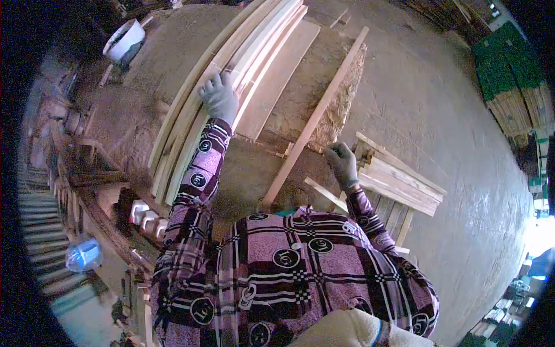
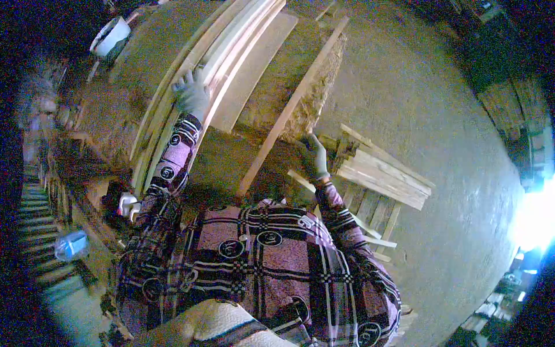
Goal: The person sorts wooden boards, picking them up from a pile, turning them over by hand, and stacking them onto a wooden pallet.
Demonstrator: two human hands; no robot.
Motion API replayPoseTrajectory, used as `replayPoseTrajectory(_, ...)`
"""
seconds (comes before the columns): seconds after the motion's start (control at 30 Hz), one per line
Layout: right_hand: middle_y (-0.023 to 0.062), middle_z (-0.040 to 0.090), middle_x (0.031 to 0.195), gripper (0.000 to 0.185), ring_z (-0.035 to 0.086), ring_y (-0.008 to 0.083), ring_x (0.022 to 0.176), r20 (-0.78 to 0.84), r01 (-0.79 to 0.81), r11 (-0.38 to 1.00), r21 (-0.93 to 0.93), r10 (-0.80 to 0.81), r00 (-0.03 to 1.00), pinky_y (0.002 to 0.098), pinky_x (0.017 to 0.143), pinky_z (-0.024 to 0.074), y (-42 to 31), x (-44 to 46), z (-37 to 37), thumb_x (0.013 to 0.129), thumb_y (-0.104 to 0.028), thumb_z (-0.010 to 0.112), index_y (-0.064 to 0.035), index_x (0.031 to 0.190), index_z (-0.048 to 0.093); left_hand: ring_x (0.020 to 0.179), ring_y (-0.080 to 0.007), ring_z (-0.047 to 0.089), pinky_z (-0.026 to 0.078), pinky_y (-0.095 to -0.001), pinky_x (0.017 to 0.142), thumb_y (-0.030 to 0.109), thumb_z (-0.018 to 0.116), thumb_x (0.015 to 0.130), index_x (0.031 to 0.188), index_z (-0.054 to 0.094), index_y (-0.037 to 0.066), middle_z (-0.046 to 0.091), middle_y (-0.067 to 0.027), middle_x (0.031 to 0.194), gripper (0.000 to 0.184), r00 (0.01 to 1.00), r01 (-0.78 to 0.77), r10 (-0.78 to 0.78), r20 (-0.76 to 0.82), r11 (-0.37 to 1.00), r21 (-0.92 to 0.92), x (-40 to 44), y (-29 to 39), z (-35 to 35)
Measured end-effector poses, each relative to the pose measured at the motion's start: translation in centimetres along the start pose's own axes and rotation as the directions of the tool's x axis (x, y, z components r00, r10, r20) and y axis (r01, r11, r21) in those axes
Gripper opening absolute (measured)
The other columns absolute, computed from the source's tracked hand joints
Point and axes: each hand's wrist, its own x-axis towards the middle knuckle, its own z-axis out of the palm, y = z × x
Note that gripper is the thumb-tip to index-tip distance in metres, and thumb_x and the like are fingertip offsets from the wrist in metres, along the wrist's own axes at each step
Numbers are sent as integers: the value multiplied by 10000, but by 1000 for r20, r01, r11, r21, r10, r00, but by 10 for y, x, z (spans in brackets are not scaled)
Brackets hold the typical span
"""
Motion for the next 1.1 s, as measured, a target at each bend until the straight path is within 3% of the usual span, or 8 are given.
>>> replayPoseTrajectory(0.23,65,550,694,81,543,138,600,29,-264,880,395,276,961,255,546,466,77,5,-21,775,-81,512,-11,813,519,1066,-342,387,265,-479,914,260,605,696,1229,324,107,362,-181,1193,622,999,-52,54,-1,959,-279,-43,31,-13)
replayPoseTrajectory(0.37,106,556,790,56,579,195,685,125,-409,788,460,399,908,311,634,509,123,2,-36,757,-25,480,-18,812,487,1035,-350,408,322,-420,883,189,601,692,1136,427,57,444,-200,1113,495,961,-167,275,43,693,-701,-103,71,-36)
replayPoseTrajectory(0.47,106,557,803,91,563,184,653,159,-433,729,530,416,895,293,564,487,117,-13,-32,736,12,454,-34,809,484,997,-289,460,353,-354,869,222,623,687,1110,424,-9,473,-174,1091,522,897,122,338,285,430,-895,-155,92,-22)
replayPoseTrajectory(0.6,76,556,682,138,526,153,559,178,-394,775,494,353,919,250,472,426,191,-34,-12,721,3,427,-32,813,524,905,-215,471,372,-349,820,226,631,713,1067,430,-30,501,-131,995,481,736,415,417,533,344,-842,-208,116,0)
replayPoseTrajectory(0.7,69,555,641,177,508,140,520,157,-502,600,623,534,831,263,455,416,156,-65,-7,708,10,402,-22,798,551,699,-190,543,438,-305,622,288,630,689,1007,417,-47,549,-124,857,509,396,515,435,808,624,-588,-213,120,3)
replayPoseTrajectory(0.77,66,559,653,154,507,136,527,148,-627,566,535,668,730,264,450,407,167,-85,-2,691,2,444,-23,791,558,531,-164,518,435,-294,485,221,603,714,917,418,-29,538,-88,732,372,532,539,325,782,582,-609,-220,118,19)
replayPoseTrajectory(0.83,62,560,656,149,507,132,531,68,-505,593,627,604,794,258,450,406,193,-110,3,684,-11,470,-23,800,562,482,-136,495,418,-255,420,130,557,739,883,408,-8,506,-77,664,249,408,846,399,821,175,-504,-207,111,5)
replayPoseTrajectory(1.1,44,550,700,223,529,119,654,-341,-229,959,167,274,899,266,575,431,204,-198,-25,755,-211,485,-20,832,570,507,-108,478,382,-203,393,121,526,726,1103,306,-118,492,-95,674,498,530,682,312,789,396,-615,-164,99,8)
